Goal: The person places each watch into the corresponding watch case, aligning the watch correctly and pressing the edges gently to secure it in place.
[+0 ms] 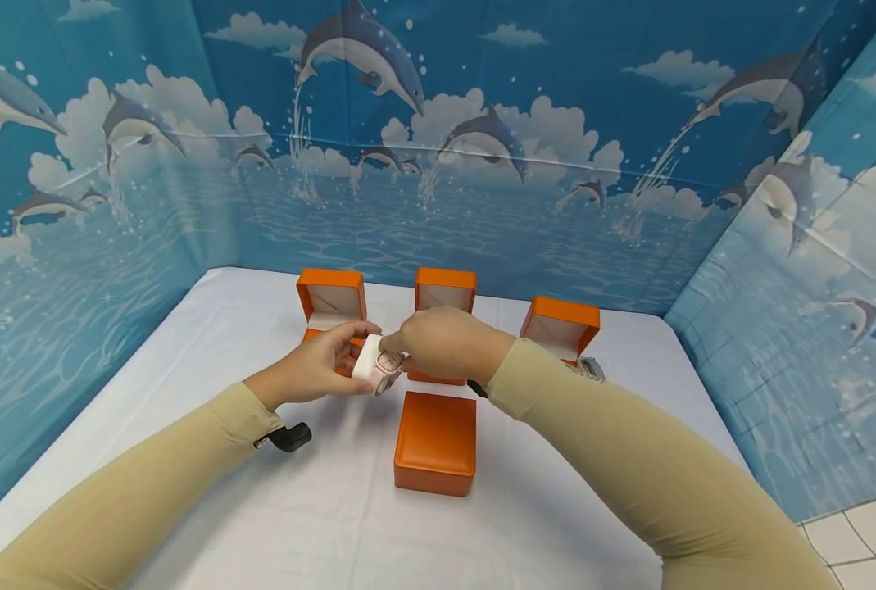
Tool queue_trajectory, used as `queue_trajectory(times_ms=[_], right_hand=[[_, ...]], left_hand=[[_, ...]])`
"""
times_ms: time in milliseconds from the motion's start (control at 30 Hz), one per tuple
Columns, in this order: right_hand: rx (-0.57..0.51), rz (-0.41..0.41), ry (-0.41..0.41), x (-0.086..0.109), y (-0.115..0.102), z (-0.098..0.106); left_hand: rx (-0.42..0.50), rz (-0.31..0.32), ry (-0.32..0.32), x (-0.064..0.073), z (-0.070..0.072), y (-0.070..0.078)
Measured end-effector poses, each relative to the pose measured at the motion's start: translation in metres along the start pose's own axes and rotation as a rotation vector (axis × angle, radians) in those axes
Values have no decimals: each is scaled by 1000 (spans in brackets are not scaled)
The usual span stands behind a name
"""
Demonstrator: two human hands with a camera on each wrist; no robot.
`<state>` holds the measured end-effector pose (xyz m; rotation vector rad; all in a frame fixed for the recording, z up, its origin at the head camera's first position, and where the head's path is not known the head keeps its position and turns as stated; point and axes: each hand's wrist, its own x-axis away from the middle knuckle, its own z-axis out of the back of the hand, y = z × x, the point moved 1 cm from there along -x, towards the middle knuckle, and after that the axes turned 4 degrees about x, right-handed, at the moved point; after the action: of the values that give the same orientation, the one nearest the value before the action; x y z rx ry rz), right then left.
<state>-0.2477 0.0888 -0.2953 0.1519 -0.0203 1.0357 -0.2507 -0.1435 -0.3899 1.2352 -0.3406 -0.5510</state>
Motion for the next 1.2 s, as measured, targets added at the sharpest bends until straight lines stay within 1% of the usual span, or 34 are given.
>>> queue_trajectory(times_ms=[133, 200, 300, 400, 467, 533, 667, 800, 867, 1033, 1133, 1200], right_hand=[[-100, -59, 16, 4, -1, -3], [-180, -107, 37, 6, 0, -6], [-310, -188, 94, 11, 1, -13], [-469, -272, 158, 16, -1, -19], [-544, -325, 196, 19, -4, -23], [-594, -372, 232, 20, -8, -26], [-624, -460, 324, 22, -18, -31], [-598, -512, 418, 25, -26, -36], [-577, -519, 458, 26, -28, -38], [-549, -494, 549, 29, -31, -41], [-557, -489, 582, 31, -32, -43], [-577, -499, 591, 32, -33, -44]], left_hand=[[-34, -37, 60, 2, -3, 0], [-48, -65, 87, 2, -5, 1], [-60, -114, 124, 2, -8, 4], [-63, -158, 164, 2, -10, 6], [-75, -182, 195, 2, -11, 7], [-99, -200, 224, 2, -13, 8], [-129, -230, 267, 2, -17, 10], [-137, -247, 280, 1, -21, 13], [-143, -250, 280, 0, -22, 14], [-160, -257, 279, -2, -23, 17], [-183, -269, 277, -2, -23, 18], [-196, -275, 273, -2, -23, 20]])
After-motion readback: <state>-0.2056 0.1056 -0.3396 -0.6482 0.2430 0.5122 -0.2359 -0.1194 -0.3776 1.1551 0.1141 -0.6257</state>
